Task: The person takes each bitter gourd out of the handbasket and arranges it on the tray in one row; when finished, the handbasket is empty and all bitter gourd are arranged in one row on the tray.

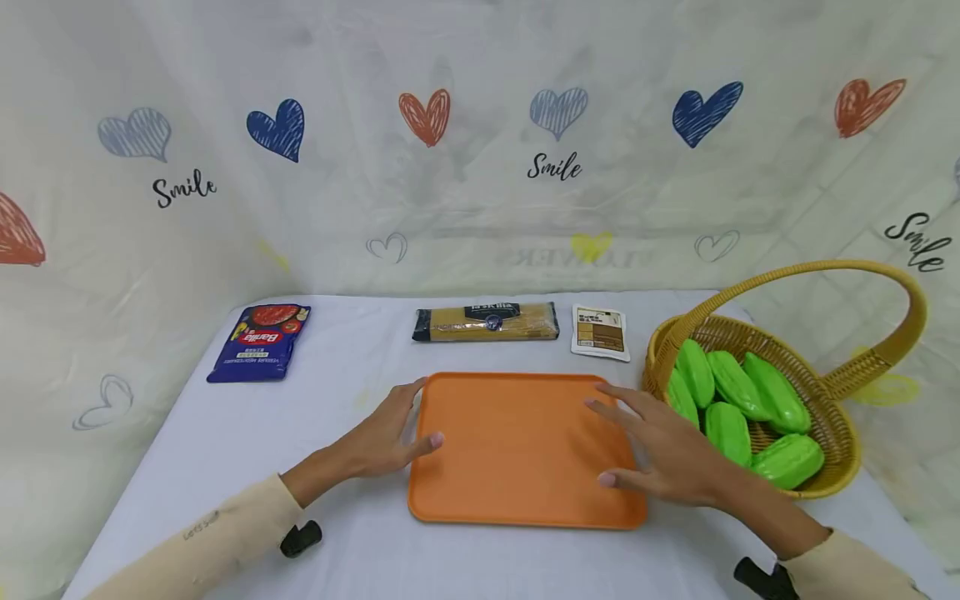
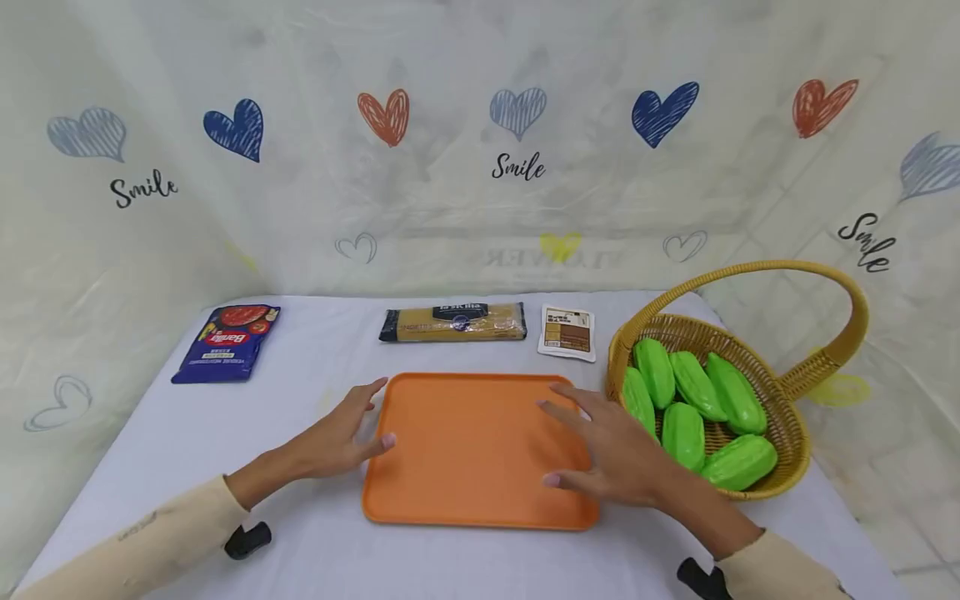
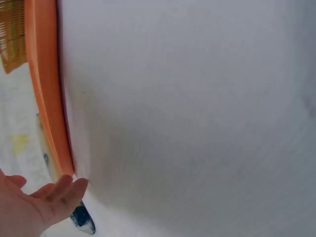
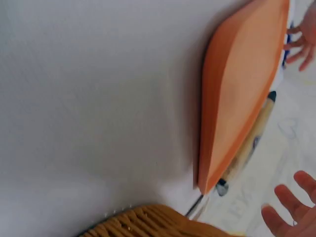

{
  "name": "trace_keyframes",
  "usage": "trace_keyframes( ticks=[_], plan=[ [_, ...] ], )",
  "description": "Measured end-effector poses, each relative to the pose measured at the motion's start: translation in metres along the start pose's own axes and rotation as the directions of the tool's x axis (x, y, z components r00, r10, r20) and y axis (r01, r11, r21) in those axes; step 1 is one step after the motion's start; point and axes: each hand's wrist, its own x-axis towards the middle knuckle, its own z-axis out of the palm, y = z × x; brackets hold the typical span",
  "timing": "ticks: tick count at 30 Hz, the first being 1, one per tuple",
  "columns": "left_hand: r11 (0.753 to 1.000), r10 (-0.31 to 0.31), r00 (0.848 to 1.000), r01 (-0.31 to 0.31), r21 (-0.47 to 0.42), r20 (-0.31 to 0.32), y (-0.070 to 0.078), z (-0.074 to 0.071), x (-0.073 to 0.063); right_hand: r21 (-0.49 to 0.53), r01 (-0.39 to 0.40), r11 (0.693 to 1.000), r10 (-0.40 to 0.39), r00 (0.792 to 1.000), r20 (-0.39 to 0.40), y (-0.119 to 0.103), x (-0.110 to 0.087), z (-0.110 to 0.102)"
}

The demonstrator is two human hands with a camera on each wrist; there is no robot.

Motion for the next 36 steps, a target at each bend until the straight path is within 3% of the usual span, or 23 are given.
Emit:
trace_keyframes(
  ticks=[4,12,16,20,23,29,36],
  plan=[
    [0.992,-0.087,0.996,0.086,-0.092,-0.016,0.000,-0.001,0.000,0.097,-0.037,0.995,0.038,0.999,-0.011,0.005,-0.006,-0.010],
    [0.961,-0.192,0.981,0.186,-0.205,-0.009,-0.007,-0.002,0.007,0.211,-0.137,0.968,0.143,0.990,-0.013,0.015,-0.020,-0.032],
    [0.918,-0.230,0.972,0.231,-0.322,0.043,-0.011,-0.002,0.011,0.320,-0.151,0.935,0.178,0.982,-0.058,0.019,-0.024,-0.043],
    [0.849,-0.273,0.956,0.290,-0.442,0.104,-0.012,-0.003,0.014,0.399,-0.128,0.908,0.177,0.980,-0.088,0.025,-0.025,-0.052],
    [0.812,-0.307,0.944,0.326,-0.485,0.120,-0.011,-0.003,0.018,0.426,-0.131,0.895,0.180,0.981,-0.076,0.031,-0.028,-0.060],
    [0.808,-0.352,0.933,0.346,-0.477,0.080,-0.012,0.002,0.025,0.485,-0.135,0.864,0.178,0.983,-0.043,0.048,-0.034,-0.072],
    [0.817,-0.356,0.931,0.349,-0.459,0.074,-0.010,0.003,0.024,0.418,-0.304,0.856,0.306,0.950,0.063,0.068,-0.032,-0.096]
  ],
)
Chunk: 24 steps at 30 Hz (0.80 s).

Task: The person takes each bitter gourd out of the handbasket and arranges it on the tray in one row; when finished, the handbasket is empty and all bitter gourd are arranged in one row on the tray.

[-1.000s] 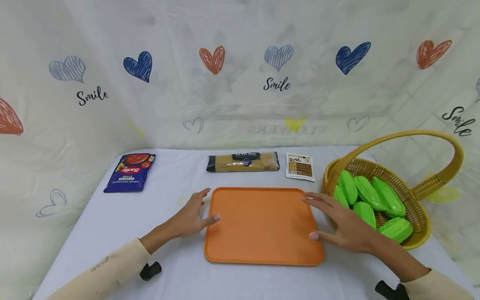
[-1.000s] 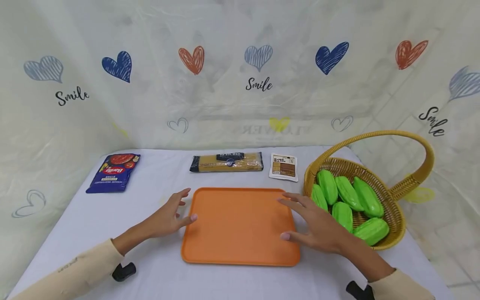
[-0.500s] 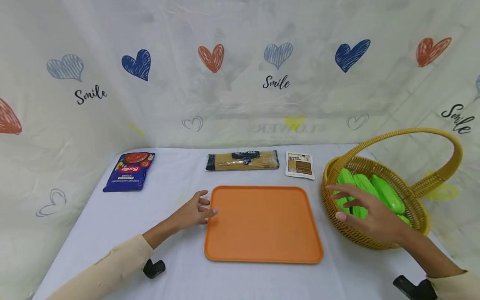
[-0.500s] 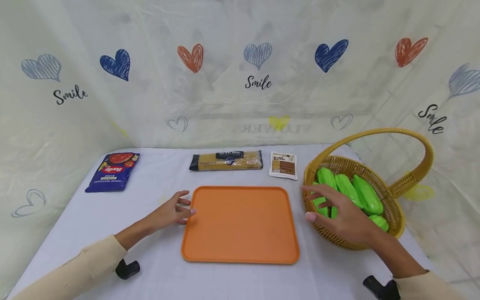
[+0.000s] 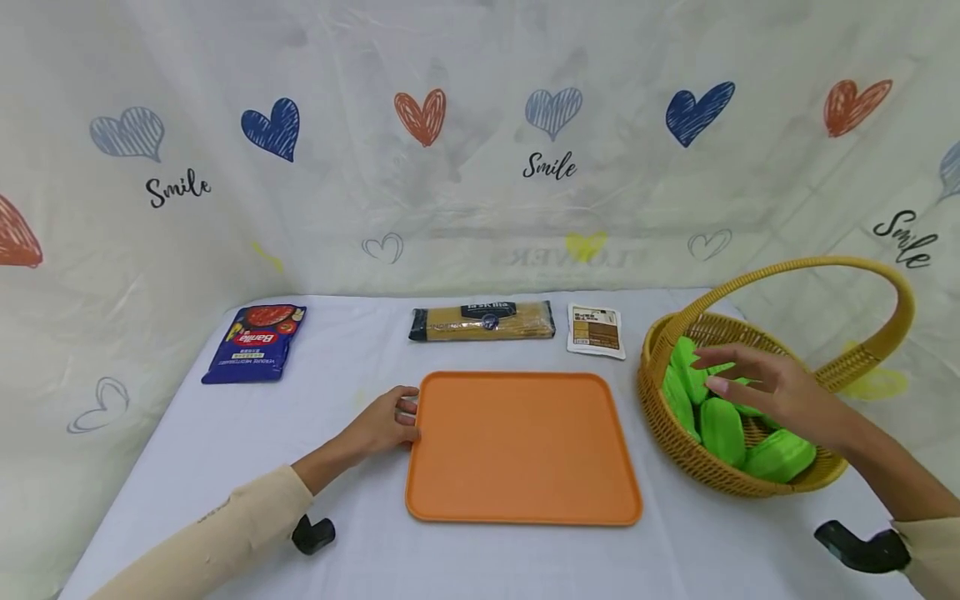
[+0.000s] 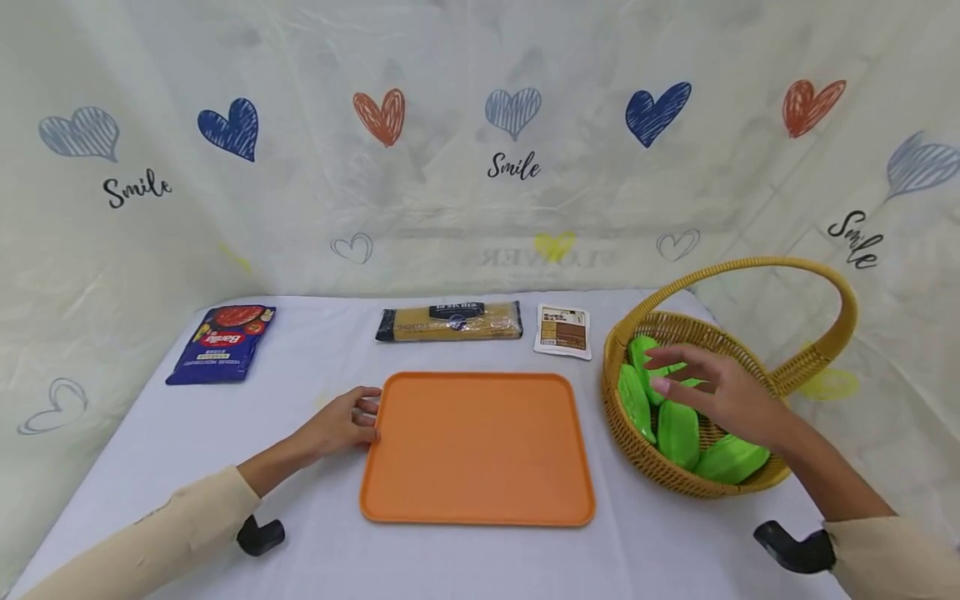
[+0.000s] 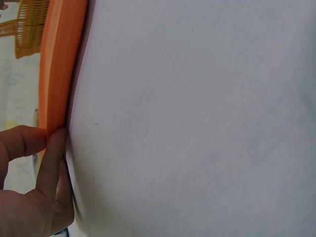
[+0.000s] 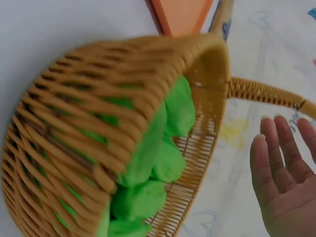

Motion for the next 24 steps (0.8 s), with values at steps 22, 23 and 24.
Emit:
trace_keyframes(
  ticks=[22,23,24],
  plan=[
    [1.000,0.001,1.000,-0.001,-0.010,-0.010,-0.001,0.000,-0.001,-0.142,-0.243,0.960,0.261,0.957,0.124,0.050,0.052,-0.035],
    [1.000,0.001,1.000,-0.002,-0.011,-0.011,0.000,0.000,-0.001,-0.136,-0.251,0.958,0.268,0.955,0.129,0.053,0.054,-0.035],
    [1.000,0.003,1.000,-0.003,-0.015,-0.009,0.000,0.000,-0.001,-0.137,-0.252,0.958,0.270,0.954,0.132,0.055,0.056,-0.036]
  ],
)
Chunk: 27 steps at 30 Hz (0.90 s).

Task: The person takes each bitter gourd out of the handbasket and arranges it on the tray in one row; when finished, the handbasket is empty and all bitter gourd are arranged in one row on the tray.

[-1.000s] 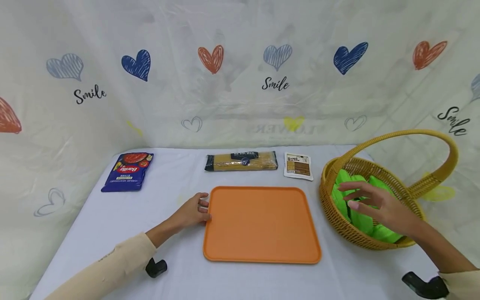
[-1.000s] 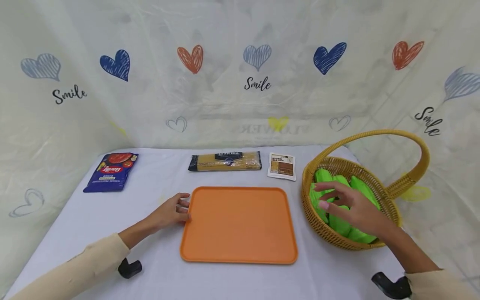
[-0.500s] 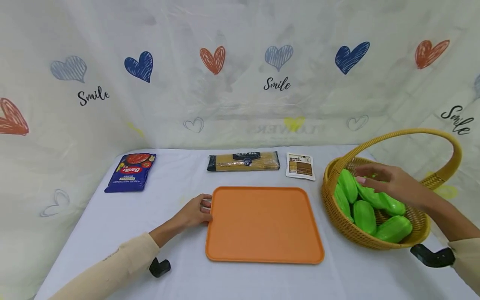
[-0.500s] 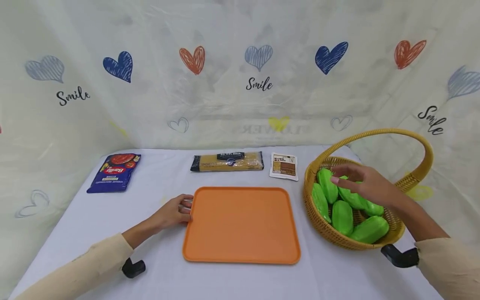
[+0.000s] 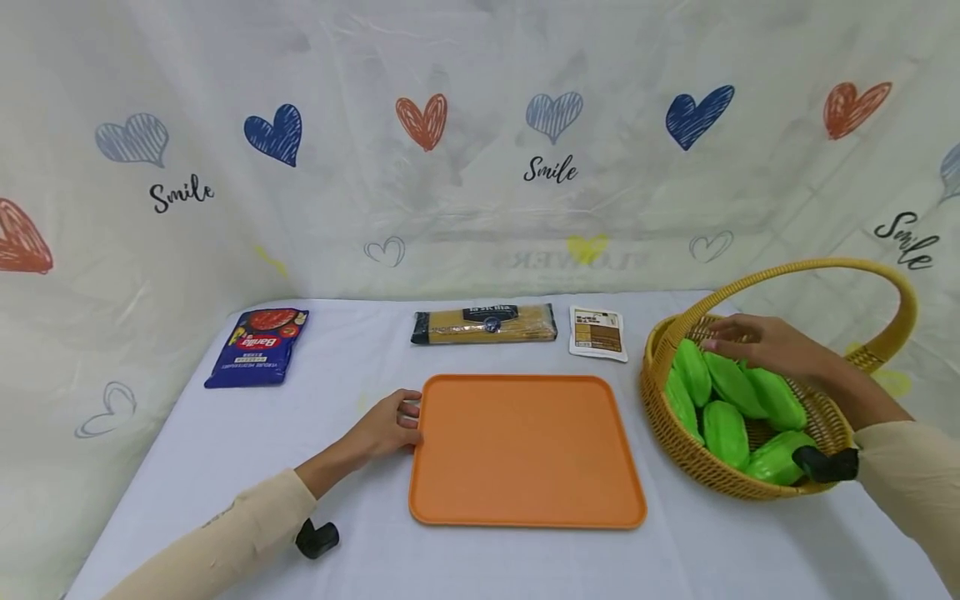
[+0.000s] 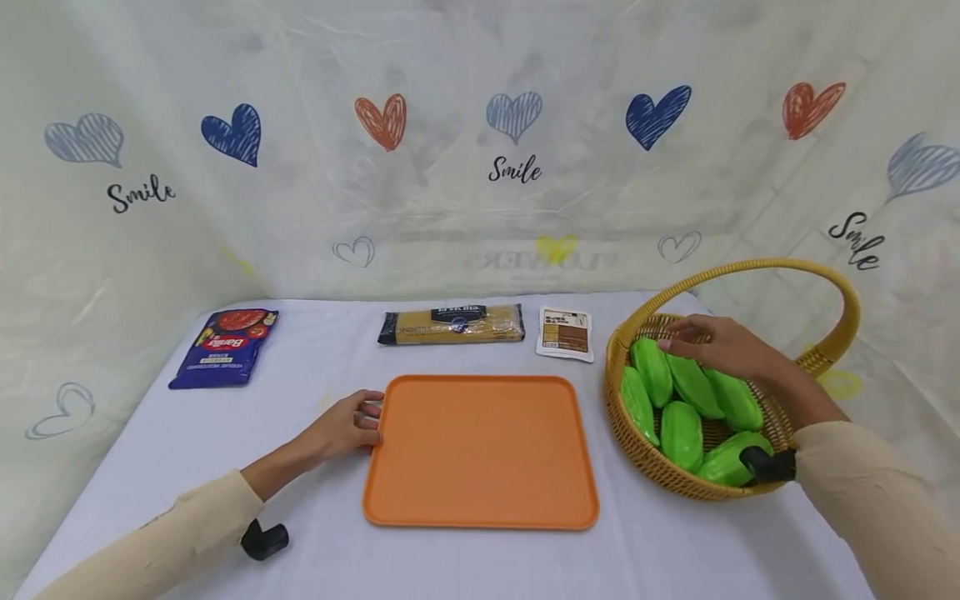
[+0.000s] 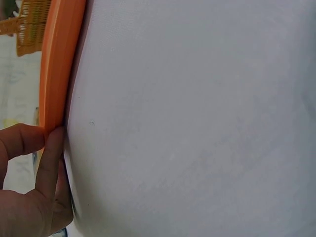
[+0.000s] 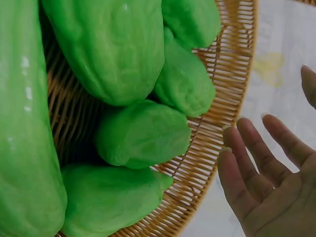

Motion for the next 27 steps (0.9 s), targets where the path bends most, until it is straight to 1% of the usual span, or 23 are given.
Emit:
trace_keyframes(
  ticks=[8,15,19,27],
  plan=[
    [1.000,0.000,1.000,-0.001,-0.016,-0.007,-0.001,0.000,-0.001,-0.040,-0.002,0.999,0.003,1.000,0.006,0.013,0.018,0.001],
    [1.000,-0.003,1.000,0.003,-0.029,-0.003,0.000,-0.001,-0.002,-0.109,0.012,0.994,-0.006,0.998,0.055,0.021,0.030,0.004],
    [0.999,-0.003,1.000,0.003,-0.036,-0.004,-0.001,-0.001,-0.001,-0.139,0.025,0.990,-0.014,0.997,0.077,0.027,0.033,0.006],
    [0.998,0.003,1.000,-0.003,-0.061,0.002,-0.002,-0.001,-0.001,-0.058,0.090,0.994,-0.083,0.989,0.120,0.038,0.034,0.009]
  ],
)
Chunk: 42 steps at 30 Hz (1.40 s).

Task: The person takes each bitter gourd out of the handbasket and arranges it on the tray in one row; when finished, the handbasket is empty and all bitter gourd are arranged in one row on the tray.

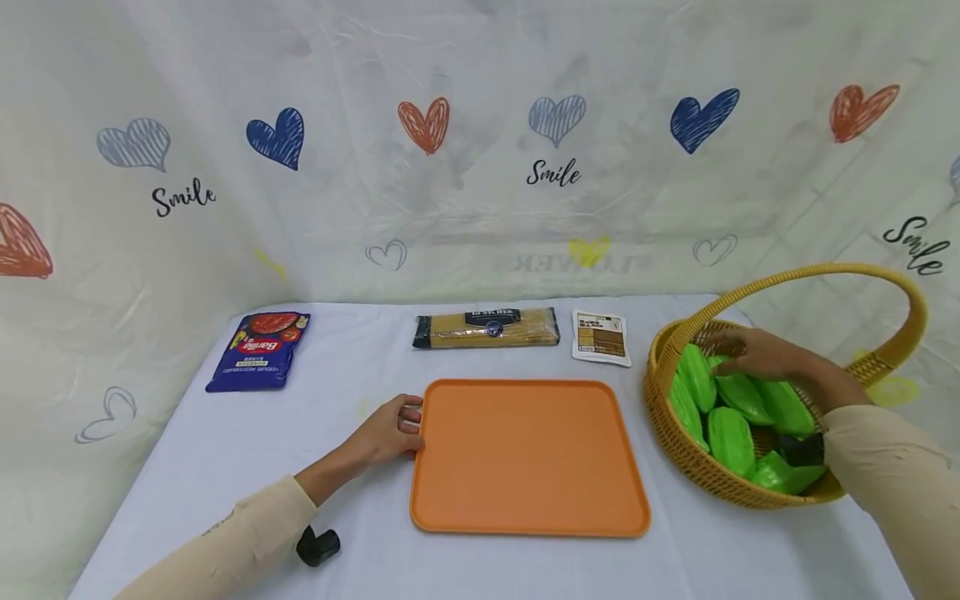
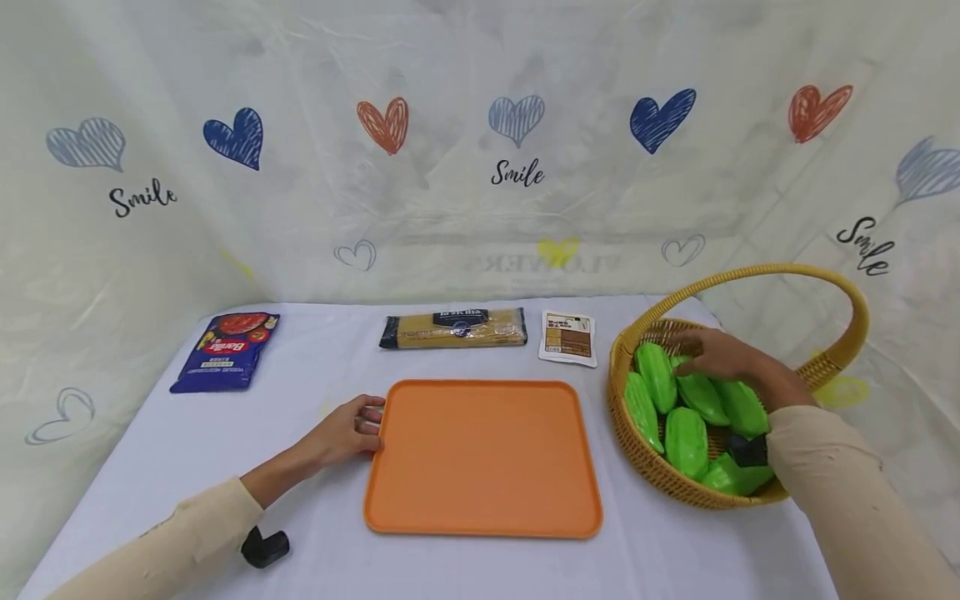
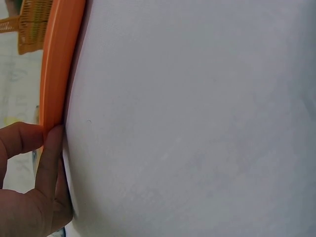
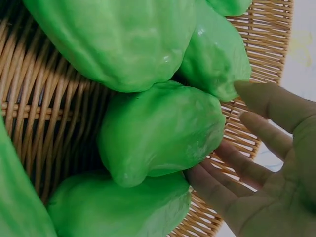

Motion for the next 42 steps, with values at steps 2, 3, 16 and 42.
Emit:
trace_keyframes(
  ticks=[2,3,16,42],
  plan=[
    [1.000,0.000,1.000,0.000,0.001,0.002,-0.0001,-0.0001,-0.0005,-0.004,0.013,1.000,-0.013,1.000,0.002,0.0012,0.0007,0.0002],
    [1.000,-0.001,1.000,0.001,0.001,0.003,0.0000,-0.0001,-0.0008,-0.002,0.021,1.000,-0.021,1.000,0.005,0.0016,0.0012,0.0002],
    [1.000,-0.004,1.000,0.004,-0.006,0.004,-0.0002,-0.0003,-0.0016,-0.106,-0.022,0.994,0.028,0.998,0.059,0.0000,0.0043,-0.0013],
    [1.000,0.007,1.000,-0.007,-0.014,0.014,-0.0024,-0.0008,0.0016,-0.165,-0.020,0.986,0.021,1.000,0.006,0.0029,-0.0009,-0.0024]
  ],
)
